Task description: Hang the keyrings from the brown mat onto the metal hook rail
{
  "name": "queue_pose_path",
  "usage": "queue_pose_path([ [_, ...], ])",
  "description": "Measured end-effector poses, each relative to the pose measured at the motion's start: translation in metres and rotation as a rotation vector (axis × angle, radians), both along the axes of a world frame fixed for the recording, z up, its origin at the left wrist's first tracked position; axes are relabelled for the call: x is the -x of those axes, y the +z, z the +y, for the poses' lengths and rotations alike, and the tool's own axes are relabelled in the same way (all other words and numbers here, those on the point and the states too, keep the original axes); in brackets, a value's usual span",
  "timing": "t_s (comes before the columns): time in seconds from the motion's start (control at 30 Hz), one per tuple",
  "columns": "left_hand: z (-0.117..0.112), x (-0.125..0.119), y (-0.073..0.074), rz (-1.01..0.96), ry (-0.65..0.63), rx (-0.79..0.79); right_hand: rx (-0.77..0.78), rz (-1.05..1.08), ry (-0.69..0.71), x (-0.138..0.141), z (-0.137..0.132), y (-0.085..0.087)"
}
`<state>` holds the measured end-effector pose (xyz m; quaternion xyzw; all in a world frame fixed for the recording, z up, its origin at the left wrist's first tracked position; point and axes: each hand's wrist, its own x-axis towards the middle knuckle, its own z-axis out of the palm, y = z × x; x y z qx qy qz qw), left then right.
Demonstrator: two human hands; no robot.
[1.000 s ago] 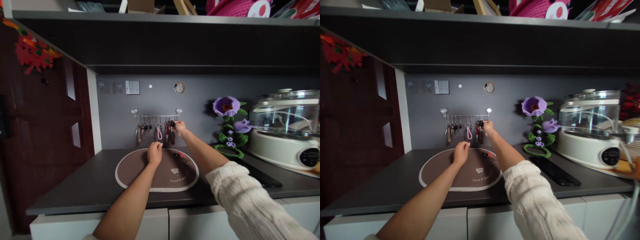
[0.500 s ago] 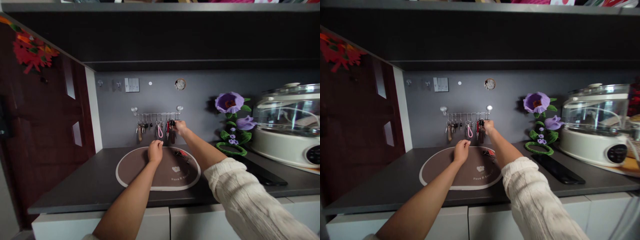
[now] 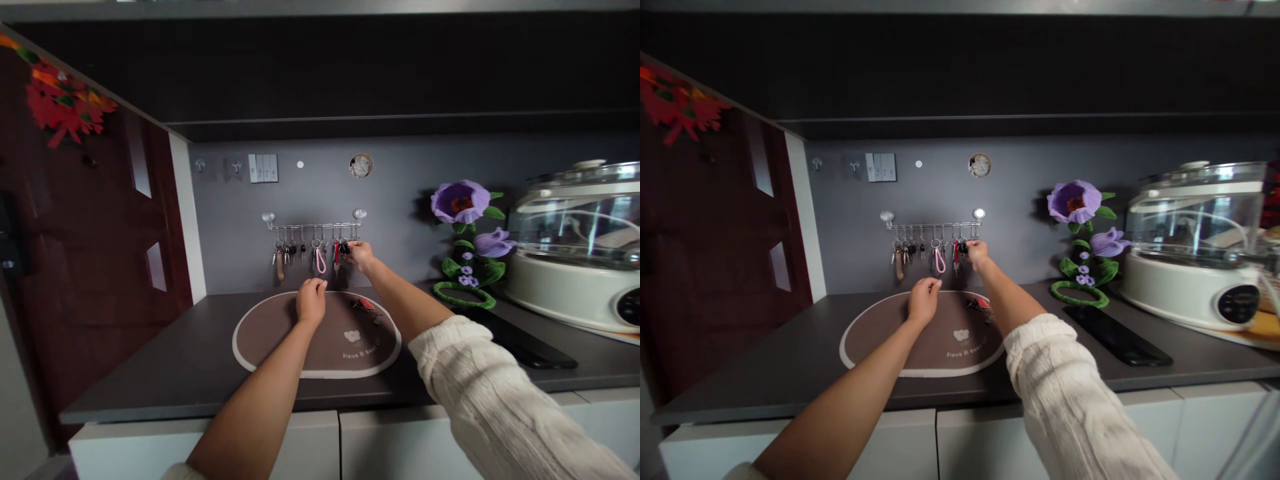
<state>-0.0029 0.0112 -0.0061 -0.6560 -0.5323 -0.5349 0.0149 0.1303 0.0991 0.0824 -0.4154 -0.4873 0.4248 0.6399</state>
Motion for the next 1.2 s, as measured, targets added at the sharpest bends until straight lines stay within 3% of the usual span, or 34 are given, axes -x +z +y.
queue_pose_path([
  [0.23,0.002,-0.001,-0.001,0.015,-0.055,0.010,-0.010,-0.051,0.035,-0.008,-0.005,-0.005],
  [0.5,0.003,-0.002,-0.002,0.015,-0.138,0.020,-0.050,-0.133,0.078,-0.023,-0.030,-0.016],
  [0.9,-0.001,-0.001,-0.004,0.078,-0.204,0.052,-0.049,-0.152,0.152,-0.035,-0.080,-0.052],
  [1.2,0.000,0.001,-0.004,0.076,-0.203,0.061,-0.163,-0.510,0.150,-0.037,-0.088,-0.075],
])
